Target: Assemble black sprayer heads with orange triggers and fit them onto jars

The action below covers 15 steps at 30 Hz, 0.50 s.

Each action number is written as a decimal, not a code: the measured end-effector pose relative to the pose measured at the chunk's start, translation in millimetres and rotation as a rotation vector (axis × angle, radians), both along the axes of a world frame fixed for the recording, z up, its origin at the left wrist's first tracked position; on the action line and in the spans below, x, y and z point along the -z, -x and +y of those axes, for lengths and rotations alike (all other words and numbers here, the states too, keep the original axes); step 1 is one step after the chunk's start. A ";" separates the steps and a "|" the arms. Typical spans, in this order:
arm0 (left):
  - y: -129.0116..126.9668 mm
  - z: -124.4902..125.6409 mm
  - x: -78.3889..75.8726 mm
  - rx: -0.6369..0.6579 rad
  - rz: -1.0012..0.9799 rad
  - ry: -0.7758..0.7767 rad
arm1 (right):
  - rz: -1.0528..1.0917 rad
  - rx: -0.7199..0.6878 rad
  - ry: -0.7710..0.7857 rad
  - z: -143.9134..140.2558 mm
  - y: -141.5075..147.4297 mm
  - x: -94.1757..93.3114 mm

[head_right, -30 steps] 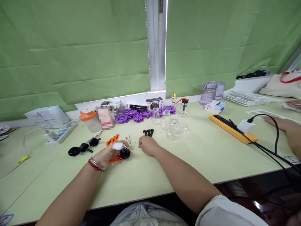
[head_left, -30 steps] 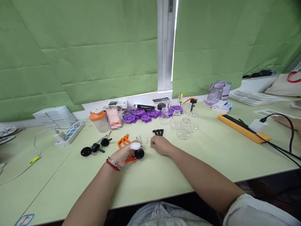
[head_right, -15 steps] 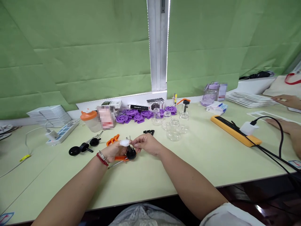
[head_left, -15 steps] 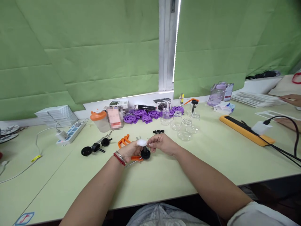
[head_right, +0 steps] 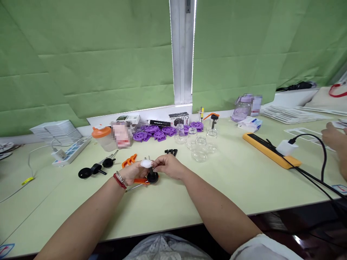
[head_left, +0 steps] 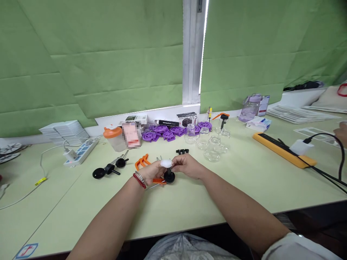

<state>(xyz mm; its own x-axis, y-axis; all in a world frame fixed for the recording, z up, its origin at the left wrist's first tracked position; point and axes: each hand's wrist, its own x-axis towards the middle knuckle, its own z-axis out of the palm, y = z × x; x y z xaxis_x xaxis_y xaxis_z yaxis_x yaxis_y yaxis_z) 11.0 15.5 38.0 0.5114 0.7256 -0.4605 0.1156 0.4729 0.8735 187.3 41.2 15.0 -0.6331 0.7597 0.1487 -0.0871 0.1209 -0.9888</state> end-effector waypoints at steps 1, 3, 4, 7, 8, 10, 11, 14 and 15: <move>-0.1 0.3 0.3 0.008 0.001 -0.002 | -0.001 -0.004 0.003 -0.5 0.3 -0.8; -0.1 0.5 0.8 0.011 -0.002 -0.001 | -0.006 -0.014 0.002 -1.5 0.5 -2.3; -0.1 0.3 0.8 0.007 -0.004 -0.002 | -0.009 -0.016 0.000 -1.7 0.5 -2.7; -0.3 -1.3 -0.4 -0.009 -0.006 -0.004 | -0.011 -0.013 -0.010 -1.8 0.6 -2.6; -0.6 -2.0 -1.0 -0.012 -0.007 -0.007 | -0.010 -0.013 -0.013 -1.6 0.7 -2.3; -1.2 -3.2 -2.3 -0.014 -0.015 -0.013 | -0.009 -0.018 -0.012 -1.1 0.8 -1.5; -1.6 -3.7 -2.7 -0.017 -0.019 -0.017 | -0.010 -0.025 -0.003 -0.8 0.9 -1.1; -2.2 -4.5 -2.8 -0.027 -0.025 -0.027 | -0.004 -0.042 0.048 -0.1 0.9 -0.3; -2.2 -4.6 -2.6 -0.030 -0.025 -0.028 | 0.000 -0.043 0.067 0.0 0.8 -0.1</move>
<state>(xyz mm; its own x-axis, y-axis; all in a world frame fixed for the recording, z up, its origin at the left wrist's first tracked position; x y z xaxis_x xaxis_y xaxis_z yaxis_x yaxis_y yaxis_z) 13.2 10.9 40.5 0.5007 0.7531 -0.4268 0.0795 0.4509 0.8890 186.5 41.3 15.1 -0.6653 0.7401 0.0982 -0.0910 0.0501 -0.9946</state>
